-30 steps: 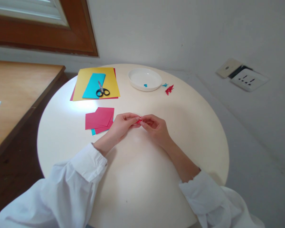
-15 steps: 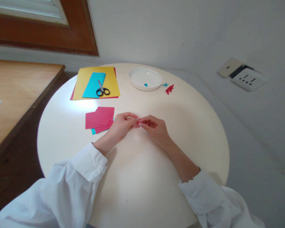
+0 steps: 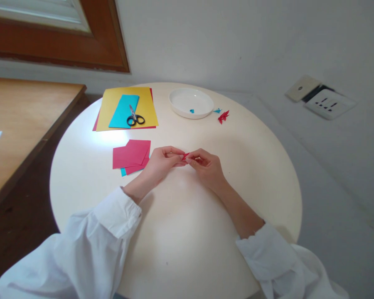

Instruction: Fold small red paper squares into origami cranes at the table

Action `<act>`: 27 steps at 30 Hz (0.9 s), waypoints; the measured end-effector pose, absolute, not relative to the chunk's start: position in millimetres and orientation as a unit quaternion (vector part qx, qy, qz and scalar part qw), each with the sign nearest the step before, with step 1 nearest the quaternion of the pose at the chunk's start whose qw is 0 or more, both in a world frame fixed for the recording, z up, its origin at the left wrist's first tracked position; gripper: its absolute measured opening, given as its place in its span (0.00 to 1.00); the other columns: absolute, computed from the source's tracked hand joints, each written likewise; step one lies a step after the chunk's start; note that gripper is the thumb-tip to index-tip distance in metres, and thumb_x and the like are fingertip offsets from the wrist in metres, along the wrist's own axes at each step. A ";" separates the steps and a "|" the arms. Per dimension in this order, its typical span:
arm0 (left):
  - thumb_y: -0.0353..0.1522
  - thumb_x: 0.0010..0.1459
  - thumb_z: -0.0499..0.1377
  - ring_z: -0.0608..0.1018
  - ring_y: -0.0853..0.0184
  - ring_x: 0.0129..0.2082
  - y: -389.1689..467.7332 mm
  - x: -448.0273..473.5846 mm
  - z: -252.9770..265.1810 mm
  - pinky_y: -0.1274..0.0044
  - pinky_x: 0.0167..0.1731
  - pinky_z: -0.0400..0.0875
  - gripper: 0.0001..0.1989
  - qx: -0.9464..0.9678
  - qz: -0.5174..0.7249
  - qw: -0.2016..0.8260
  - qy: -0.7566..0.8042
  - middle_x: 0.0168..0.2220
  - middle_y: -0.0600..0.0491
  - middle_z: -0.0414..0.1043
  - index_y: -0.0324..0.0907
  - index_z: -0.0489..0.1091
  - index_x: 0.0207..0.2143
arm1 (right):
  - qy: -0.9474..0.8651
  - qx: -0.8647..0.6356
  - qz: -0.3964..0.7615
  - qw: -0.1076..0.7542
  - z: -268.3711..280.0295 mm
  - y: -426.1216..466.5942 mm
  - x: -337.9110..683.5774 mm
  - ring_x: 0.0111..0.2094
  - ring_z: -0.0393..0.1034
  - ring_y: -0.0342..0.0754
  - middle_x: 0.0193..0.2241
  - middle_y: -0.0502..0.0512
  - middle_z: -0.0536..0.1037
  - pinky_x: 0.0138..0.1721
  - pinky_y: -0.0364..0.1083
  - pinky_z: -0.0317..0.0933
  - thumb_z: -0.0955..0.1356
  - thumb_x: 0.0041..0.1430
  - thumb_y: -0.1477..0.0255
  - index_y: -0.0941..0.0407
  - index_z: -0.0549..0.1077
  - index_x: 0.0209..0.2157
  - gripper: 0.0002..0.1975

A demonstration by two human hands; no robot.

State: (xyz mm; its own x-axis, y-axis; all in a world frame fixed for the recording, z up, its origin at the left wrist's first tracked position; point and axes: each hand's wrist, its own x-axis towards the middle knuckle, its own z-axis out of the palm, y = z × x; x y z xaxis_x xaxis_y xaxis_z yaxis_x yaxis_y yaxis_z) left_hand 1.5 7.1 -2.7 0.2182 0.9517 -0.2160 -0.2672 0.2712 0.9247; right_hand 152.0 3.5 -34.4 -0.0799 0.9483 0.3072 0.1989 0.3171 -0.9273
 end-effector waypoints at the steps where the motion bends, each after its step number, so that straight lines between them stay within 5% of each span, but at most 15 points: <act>1: 0.28 0.39 0.66 0.78 0.67 0.28 6.8 1.4 -2.6 0.71 0.41 0.72 0.08 0.402 0.452 0.671 0.429 0.24 0.50 0.75 0.34 0.72 0.25 | -0.635 -0.451 0.371 0.506 -34.3 3.6 152.2 0.30 0.69 0.44 0.26 0.50 0.75 0.32 0.45 0.64 0.70 0.49 0.70 0.54 0.74 0.26 0.02; 27: 0.34 0.38 0.70 0.78 0.67 0.29 6.2 1.7 -4.5 0.70 0.41 0.71 0.15 0.425 0.455 0.670 0.404 0.25 0.51 0.76 0.36 0.72 0.27 | -0.589 -0.472 0.365 0.546 -30.7 1.4 147.5 0.28 0.70 0.44 0.25 0.51 0.76 0.32 0.45 0.67 0.69 0.48 0.69 0.55 0.72 0.25 0.05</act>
